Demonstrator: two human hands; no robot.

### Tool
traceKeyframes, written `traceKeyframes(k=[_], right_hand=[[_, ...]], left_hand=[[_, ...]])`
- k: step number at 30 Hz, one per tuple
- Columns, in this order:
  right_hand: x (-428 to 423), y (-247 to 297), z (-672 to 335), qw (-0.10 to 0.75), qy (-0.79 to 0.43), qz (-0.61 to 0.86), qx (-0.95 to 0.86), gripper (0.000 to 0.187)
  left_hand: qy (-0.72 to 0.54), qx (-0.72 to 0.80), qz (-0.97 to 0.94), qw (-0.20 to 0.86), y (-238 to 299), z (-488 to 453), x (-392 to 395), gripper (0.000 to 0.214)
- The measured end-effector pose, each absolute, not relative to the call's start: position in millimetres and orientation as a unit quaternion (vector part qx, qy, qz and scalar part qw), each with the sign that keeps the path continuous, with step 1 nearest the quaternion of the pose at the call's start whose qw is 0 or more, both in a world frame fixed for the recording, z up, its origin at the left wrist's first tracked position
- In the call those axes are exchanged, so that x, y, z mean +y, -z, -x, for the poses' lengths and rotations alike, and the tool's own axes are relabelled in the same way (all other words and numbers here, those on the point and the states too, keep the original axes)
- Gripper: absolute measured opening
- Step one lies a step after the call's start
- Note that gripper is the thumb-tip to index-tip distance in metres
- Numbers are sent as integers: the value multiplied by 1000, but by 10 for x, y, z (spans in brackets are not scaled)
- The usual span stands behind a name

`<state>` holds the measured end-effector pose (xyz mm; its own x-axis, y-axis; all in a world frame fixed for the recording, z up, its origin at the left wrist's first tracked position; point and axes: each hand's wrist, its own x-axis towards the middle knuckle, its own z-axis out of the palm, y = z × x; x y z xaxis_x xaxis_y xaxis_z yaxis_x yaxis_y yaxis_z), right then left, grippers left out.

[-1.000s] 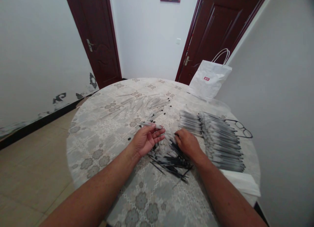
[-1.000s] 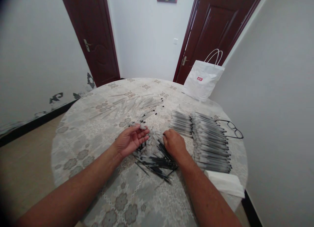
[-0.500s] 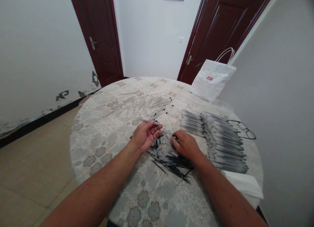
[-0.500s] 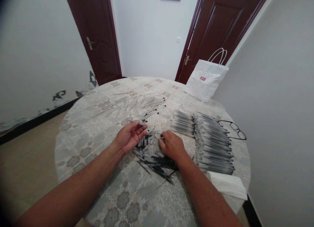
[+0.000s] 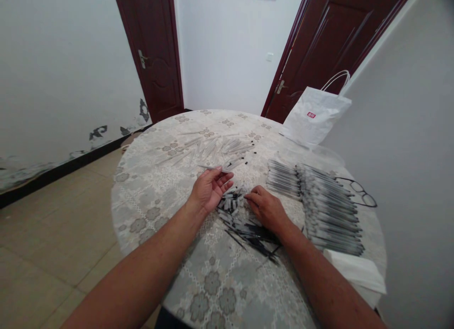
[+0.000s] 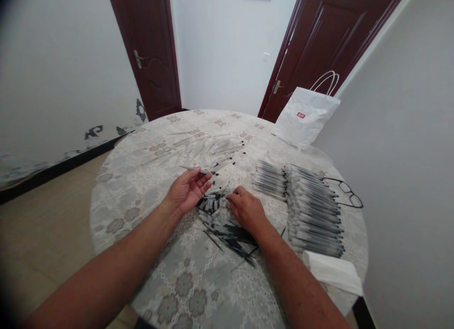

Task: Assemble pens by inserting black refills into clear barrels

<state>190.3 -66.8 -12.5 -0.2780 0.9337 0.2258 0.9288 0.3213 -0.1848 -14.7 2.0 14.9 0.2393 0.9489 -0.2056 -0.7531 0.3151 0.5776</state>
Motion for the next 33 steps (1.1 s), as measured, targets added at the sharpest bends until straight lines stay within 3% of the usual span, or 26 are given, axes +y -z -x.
traceKeyframes(k=[18, 23, 33], right_hand=[[-439, 46, -1681, 99, -26, 573, -813, 25], [-468, 94, -1706, 108, -18, 610, -785, 15], [-481, 102, -1540, 77, -13, 610, -788, 24]], left_hand=[[-579, 267, -165, 752, -88, 209, 115, 17], [-579, 268, -169, 752, -110, 203, 102, 18], [-575, 271, -176, 751, -102, 187, 74, 19]])
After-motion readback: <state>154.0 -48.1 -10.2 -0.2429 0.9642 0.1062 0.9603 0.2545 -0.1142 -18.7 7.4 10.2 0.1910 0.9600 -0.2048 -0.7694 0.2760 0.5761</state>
